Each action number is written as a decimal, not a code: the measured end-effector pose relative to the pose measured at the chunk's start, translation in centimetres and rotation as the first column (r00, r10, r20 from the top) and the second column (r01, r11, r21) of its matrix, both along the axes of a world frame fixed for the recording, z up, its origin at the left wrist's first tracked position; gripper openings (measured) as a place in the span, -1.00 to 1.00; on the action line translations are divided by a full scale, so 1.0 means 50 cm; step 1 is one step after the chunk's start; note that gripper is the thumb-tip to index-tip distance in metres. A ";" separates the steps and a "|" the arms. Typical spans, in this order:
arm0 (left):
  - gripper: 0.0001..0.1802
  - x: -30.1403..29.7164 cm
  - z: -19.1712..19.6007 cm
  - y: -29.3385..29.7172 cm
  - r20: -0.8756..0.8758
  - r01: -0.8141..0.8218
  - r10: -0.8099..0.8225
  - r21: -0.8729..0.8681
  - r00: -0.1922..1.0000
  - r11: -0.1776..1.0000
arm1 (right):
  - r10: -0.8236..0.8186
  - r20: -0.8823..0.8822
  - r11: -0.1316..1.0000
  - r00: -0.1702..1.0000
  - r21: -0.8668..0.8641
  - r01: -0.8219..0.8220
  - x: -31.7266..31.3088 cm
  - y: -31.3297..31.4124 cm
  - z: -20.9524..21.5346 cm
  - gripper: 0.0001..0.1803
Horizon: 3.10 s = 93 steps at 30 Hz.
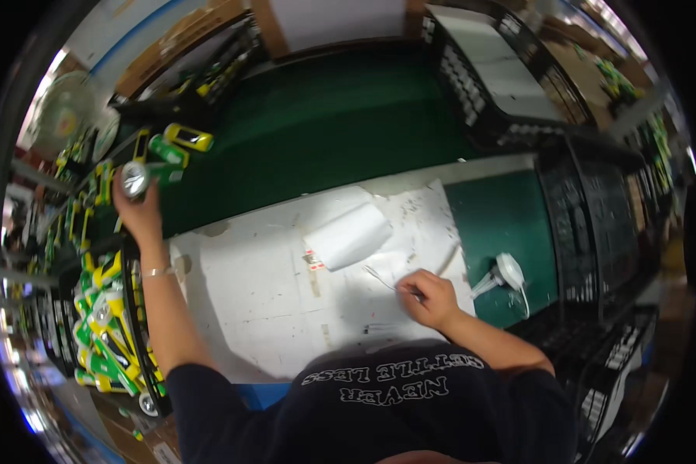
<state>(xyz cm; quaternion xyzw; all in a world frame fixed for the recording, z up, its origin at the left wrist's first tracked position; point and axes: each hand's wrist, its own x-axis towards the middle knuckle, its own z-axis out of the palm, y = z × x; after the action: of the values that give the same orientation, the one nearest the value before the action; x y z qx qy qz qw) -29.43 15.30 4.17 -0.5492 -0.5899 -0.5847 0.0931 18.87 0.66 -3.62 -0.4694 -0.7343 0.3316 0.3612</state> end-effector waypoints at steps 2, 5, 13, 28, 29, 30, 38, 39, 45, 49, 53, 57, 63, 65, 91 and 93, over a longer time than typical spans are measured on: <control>-0.57 0.065 0.030 -0.040 0.527 0.257 -0.258 0.078 0.809 0.963 | 0.010 0.019 1.000 1.000 0.006 -0.010 0.004 -0.002 -0.006 -0.87; -0.57 0.246 0.042 -0.086 0.868 0.574 -0.487 0.450 -0.100 0.684 | -0.005 0.008 1.000 1.000 0.025 0.005 0.014 -0.003 -0.010 -0.87; -0.55 0.570 -0.052 -0.190 0.932 0.921 0.137 0.294 -0.336 0.258 | -0.031 -0.128 0.995 0.991 0.092 0.043 0.025 -0.002 -0.016 -0.87; -0.48 0.611 -0.063 -0.286 0.964 0.905 0.131 0.163 -0.230 0.393 | -0.046 -0.280 0.994 0.959 -0.110 0.015 0.010 -0.028 0.005 -0.83; -0.48 0.608 -0.065 -0.286 0.971 0.900 0.111 0.150 -0.213 0.409 | -0.041 -0.252 0.991 0.967 -0.132 0.008 0.014 -0.026 0.016 -0.81; -0.48 0.605 -0.066 -0.283 0.972 0.894 0.101 0.153 -0.214 0.421 | -0.035 -0.214 0.993 0.976 -0.120 0.009 0.017 -0.024 0.033 -0.83; -0.62 0.615 -0.044 -0.279 0.981 0.910 -0.180 0.003 0.078 0.414 | 0.045 0.347 0.862 0.937 0.461 -0.212 0.001 -0.015 0.154 -0.94; -0.62 0.619 -0.049 -0.282 0.984 0.907 -0.164 0.001 0.075 0.422 | 0.058 0.351 0.867 0.935 0.446 -0.221 -0.005 -0.017 0.157 -0.94; -0.56 0.620 -0.059 -0.299 0.918 0.909 -0.319 -0.090 0.234 0.406 | 0.053 0.546 0.789 0.836 0.490 -0.370 -0.031 -0.034 0.158 -0.87; -0.48 0.589 -0.068 -0.280 0.961 0.855 -0.228 -0.015 0.155 0.519 | 0.418 0.485 0.706 0.768 0.360 -0.610 -0.017 -0.096 0.153 -0.79; -0.50 0.580 -0.073 -0.279 0.982 0.889 -0.187 0.073 0.015 0.451 | 0.313 0.372 0.795 0.874 0.401 -0.455 -0.028 -0.089 0.145 -0.72; -0.62 0.613 -0.060 -0.299 0.942 0.914 -0.308 0.002 0.135 0.406 | 0.095 -0.015 0.995 0.995 -0.036 -0.095 -0.049 -0.008 0.119 -0.62; -0.60 0.587 -0.041 -0.319 0.908 0.922 -0.283 -0.211 0.308 0.326 | 0.021 -0.226 0.989 0.974 -0.137 -0.053 0.009 0.055 0.112 -0.58; -0.52 0.572 -0.044 -0.320 0.809 0.897 -0.394 -0.357 0.436 0.259 | 0.062 -0.225 0.982 0.972 -0.162 -0.100 0.009 0.074 0.145 -0.67; -0.05 0.472 -0.081 -0.364 0.983 0.978 -0.053 0.181 -0.176 0.100 | 0.032 0.442 0.999 0.896 0.018 -0.045 -0.078 0.069 0.022 -0.75; -0.02 0.473 -0.076 -0.360 0.974 0.973 -0.096 0.212 -0.203 0.090 | 0.043 0.280 0.999 0.959 0.010 -0.047 -0.061 0.071 0.016 -0.76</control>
<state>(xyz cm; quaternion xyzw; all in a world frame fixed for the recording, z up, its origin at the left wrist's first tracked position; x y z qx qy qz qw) -5.76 -2.72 0.34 -0.3051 -0.2738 -0.4062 -0.8167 15.84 4.21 -2.81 -0.4916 -0.7912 0.2641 0.2503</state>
